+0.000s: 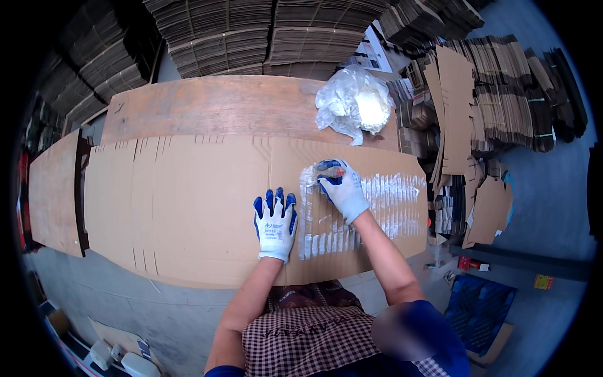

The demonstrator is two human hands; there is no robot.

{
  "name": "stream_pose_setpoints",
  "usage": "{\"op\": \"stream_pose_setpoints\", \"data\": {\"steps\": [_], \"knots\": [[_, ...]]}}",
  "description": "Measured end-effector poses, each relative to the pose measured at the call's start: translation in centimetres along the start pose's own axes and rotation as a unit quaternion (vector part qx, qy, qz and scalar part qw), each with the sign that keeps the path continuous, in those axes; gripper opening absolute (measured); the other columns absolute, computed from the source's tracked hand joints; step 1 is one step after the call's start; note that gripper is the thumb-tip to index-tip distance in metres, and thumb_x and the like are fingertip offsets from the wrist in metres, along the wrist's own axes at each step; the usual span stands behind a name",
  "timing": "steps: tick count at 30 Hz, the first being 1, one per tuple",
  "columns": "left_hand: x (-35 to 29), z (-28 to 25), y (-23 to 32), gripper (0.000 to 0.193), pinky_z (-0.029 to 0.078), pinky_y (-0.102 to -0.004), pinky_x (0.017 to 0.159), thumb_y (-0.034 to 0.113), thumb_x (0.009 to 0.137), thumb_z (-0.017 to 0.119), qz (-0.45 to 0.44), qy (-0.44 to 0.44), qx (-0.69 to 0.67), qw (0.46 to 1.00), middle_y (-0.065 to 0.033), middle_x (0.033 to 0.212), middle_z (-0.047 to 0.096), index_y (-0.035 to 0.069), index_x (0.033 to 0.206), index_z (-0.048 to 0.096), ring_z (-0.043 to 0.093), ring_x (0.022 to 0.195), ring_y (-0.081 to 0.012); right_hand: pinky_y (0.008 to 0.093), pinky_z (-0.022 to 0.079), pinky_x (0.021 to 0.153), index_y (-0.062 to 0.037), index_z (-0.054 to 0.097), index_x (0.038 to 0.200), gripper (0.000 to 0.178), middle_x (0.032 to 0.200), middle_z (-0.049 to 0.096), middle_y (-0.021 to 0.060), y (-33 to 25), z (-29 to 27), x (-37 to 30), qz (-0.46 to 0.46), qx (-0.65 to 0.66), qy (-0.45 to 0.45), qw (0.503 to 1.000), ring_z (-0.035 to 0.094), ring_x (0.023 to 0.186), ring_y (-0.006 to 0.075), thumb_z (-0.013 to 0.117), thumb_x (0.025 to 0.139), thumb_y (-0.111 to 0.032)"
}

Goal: The person applies white adhesive to a flat cardboard sheet using a cloth, then places a printed cardboard panel onto the adhesive and presses it down. The person repeats this process with additional printed panels, aligning and smoothing each one.

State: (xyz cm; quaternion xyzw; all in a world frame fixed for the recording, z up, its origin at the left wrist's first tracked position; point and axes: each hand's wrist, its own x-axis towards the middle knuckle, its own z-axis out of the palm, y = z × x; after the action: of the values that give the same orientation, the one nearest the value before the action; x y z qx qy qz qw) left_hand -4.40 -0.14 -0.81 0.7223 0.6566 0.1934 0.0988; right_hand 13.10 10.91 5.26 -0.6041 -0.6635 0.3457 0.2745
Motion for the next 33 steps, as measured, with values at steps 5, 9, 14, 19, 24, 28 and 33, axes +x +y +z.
{"op": "stream_pose_setpoints", "data": {"steps": [5,9,14,19,24,28,33], "knots": [[0.0,0.2,-0.1,0.040,0.024,-0.0566,0.116,0.026,0.092,0.058,0.000,-0.002,0.010,1.000,-0.0127,0.146,0.048,0.014,0.130,0.060,0.040,0.137,-0.0354,0.0396,0.053,0.088,-0.0066,0.068,0.106,0.027,0.108,0.068,0.0168,-0.1,0.2,0.1,0.018,-0.025,-0.011,0.999,0.066,0.099,0.0350,0.074,0.080,-0.013],[0.0,0.2,-0.1,0.041,0.024,-0.0565,0.116,0.026,0.092,0.058,0.002,-0.004,0.015,1.000,-0.0128,0.146,0.048,0.014,0.130,0.060,0.040,0.137,-0.0352,0.0397,0.053,0.089,-0.0066,0.068,0.105,0.028,0.108,0.068,0.0164,-0.3,0.1,-0.8,0.029,0.009,-0.021,0.999,0.066,0.100,0.0346,0.074,0.079,-0.014],[-0.1,0.2,-0.1,0.041,0.024,-0.0567,0.116,0.025,0.091,0.059,0.002,-0.004,0.012,1.000,-0.0131,0.146,0.048,0.014,0.131,0.059,0.040,0.137,-0.0358,0.0403,0.052,0.090,-0.0057,0.068,0.104,0.028,0.107,0.067,0.0170,0.0,0.1,-2.4,0.039,-0.015,-0.036,0.998,0.065,0.100,0.0355,0.075,0.078,-0.015],[0.1,-0.1,0.2,0.041,0.025,-0.0571,0.115,0.022,0.090,0.062,0.001,0.003,-0.006,1.000,-0.0142,0.144,0.050,0.013,0.130,0.060,0.041,0.136,-0.0375,0.0407,0.052,0.090,-0.0054,0.067,0.106,0.031,0.109,0.066,0.0185,-0.1,0.2,-4.1,0.028,0.002,-0.058,0.998,0.063,0.101,0.0374,0.074,0.078,-0.015],[-0.1,0.1,-0.1,0.043,0.025,-0.0571,0.115,0.020,0.090,0.063,0.002,0.005,-0.011,1.000,-0.0147,0.145,0.050,0.012,0.132,0.059,0.042,0.136,-0.0379,0.0414,0.052,0.090,-0.0055,0.066,0.108,0.033,0.110,0.065,0.0181,-1.3,-0.4,-5.7,0.041,0.007,-0.080,0.996,0.063,0.101,0.0378,0.074,0.078,-0.014],[-0.4,0.7,-0.4,0.047,0.021,-0.0558,0.118,0.026,0.093,0.058,0.004,-0.015,0.008,1.000,-0.0125,0.150,0.045,0.012,0.138,0.054,0.037,0.140,-0.0345,0.0405,0.052,0.089,-0.0057,0.067,0.108,0.032,0.111,0.065,0.0175,-0.2,0.0,-7.1,0.066,0.033,-0.094,0.993,0.064,0.099,0.0375,0.074,0.078,-0.015],[-0.4,0.6,-0.4,0.047,0.020,-0.0557,0.119,0.024,0.092,0.058,0.003,-0.018,0.007,1.000,-0.0125,0.151,0.044,0.011,0.137,0.054,0.037,0.140,-0.0349,0.0388,0.052,0.089,-0.0054,0.067,0.108,0.031,0.108,0.066,0.0169,-0.8,-0.1,-8.5,0.033,0.037,-0.082,0.995,0.064,0.098,0.0364,0.073,0.079,-0.016]]}}
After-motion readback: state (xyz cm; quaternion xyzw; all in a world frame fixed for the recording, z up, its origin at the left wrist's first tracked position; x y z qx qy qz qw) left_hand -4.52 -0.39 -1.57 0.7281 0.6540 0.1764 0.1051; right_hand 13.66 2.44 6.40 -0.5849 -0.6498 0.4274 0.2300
